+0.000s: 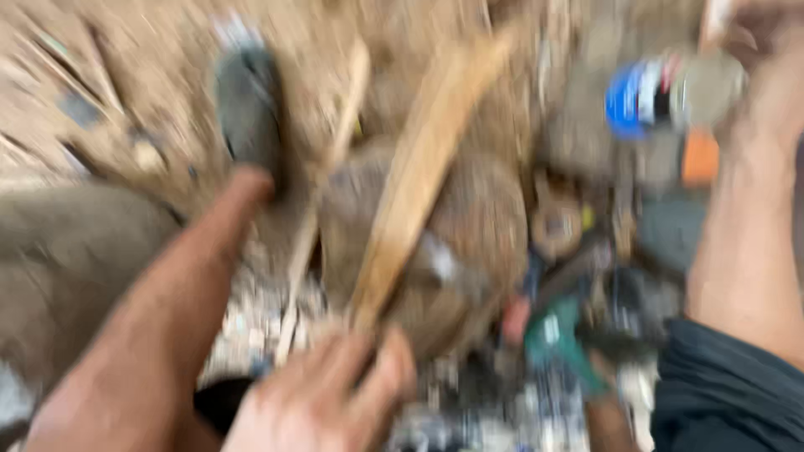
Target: The person drills holes into a wooden piece using a corded drill, then smooths the edges with an angle grinder. They open a can of white finish and apply it to the wood with a brush, followed by a red finish applied with the same brush.
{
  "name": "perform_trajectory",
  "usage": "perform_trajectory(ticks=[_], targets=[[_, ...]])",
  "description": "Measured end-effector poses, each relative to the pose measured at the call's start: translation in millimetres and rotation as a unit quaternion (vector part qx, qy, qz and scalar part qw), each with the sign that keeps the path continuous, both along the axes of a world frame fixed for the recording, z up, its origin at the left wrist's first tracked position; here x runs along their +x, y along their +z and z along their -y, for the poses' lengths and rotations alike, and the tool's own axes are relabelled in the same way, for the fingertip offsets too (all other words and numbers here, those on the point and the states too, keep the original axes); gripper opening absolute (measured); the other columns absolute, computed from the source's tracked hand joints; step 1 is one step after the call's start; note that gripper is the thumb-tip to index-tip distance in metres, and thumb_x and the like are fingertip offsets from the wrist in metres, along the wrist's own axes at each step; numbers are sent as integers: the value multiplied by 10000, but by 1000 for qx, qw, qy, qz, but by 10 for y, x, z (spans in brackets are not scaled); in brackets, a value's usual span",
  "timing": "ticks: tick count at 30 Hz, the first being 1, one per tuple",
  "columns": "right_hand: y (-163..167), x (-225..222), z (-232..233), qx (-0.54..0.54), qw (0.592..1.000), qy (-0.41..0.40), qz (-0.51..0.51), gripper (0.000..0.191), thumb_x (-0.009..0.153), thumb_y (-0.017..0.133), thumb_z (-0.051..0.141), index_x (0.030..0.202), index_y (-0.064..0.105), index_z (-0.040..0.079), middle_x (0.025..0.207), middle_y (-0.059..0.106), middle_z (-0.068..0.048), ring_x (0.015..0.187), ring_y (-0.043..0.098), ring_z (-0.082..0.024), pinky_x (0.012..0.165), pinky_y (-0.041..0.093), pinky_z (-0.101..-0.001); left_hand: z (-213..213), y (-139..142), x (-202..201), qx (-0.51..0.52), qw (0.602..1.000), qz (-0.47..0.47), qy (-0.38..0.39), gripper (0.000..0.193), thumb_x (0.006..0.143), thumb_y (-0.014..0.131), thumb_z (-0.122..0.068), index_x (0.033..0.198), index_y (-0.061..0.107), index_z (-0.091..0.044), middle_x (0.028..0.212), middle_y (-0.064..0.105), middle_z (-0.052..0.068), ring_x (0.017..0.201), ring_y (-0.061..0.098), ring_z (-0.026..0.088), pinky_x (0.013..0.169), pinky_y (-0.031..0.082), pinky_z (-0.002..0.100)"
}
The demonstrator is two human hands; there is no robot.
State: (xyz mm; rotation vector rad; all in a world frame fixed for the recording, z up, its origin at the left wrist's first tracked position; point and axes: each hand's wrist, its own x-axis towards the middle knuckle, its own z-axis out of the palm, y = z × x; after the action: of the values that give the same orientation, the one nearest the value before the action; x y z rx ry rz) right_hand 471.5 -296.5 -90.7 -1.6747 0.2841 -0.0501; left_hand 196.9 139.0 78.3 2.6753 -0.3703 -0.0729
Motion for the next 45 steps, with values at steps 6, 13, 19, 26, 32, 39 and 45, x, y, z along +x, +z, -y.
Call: perform_trajectory(ticks=[6,13,19,26,32,39,45], targets=[[942,-2894,-1379,404,888,174,-135,148,846,600,-32,990,630,-58,905,696,-182,794,728,-335,679,640,-475,134,314,-544,-282,948,-148,-3,306,1082,548,-164,1317,472,16,974,690,167,833,691,288,685,578,404],[1335,-4720,-2298,344,867,176,-315,253,864,639,48,1057,667,-114,980,747,-253,808,752,-375,754,640,-474,449,-63,-1264,-517,777,-360,-5,333,1085,532,-256,1358,547,-66,1017,692,56,727,675,124,707,622,313],[485,-4636,-1357,-137,956,189,-181,481,940,645,188,1344,613,-70,1227,700,-213,1073,665,-261,933,532,-349,459,-489,-1720,-633,611,-458,126,182,1070,520,-182,1115,617,-34,853,649,51,689,599,137,649,530,284],[-374,-3829,-1118,-340,910,61,-231,761,940,772,294,1454,391,-117,1376,540,-338,1279,520,-448,1018,445,-478,422,-610,-1762,-606,693,-384,61,299,977,577,-39,1275,596,-28,1033,701,25,970,632,86,899,508,232],[-681,-3459,-1192,-300,909,34,-287,989,828,810,322,1546,272,-94,1400,567,-346,1272,598,-420,1047,480,-432,406,-710,-1565,-588,706,-381,98,283,989,604,-60,1262,629,13,1008,691,38,899,609,96,853,532,252],[-437,-3423,-1199,-342,900,28,-270,368,949,754,186,1078,663,-147,1064,703,-266,917,682,-311,804,518,-504,343,-668,-1467,-637,655,-385,129,341,1038,623,-178,1308,589,27,1007,613,72,879,539,144,778,458,291],[1089,-4041,-2621,80,980,180,13,286,1106,519,169,1356,532,29,1211,653,-10,1044,635,-93,881,513,-236,21,-469,-1289,-771,594,-186,135,422,1044,574,-246,1394,503,-20,1286,679,114,1083,658,214,921,585,353]])
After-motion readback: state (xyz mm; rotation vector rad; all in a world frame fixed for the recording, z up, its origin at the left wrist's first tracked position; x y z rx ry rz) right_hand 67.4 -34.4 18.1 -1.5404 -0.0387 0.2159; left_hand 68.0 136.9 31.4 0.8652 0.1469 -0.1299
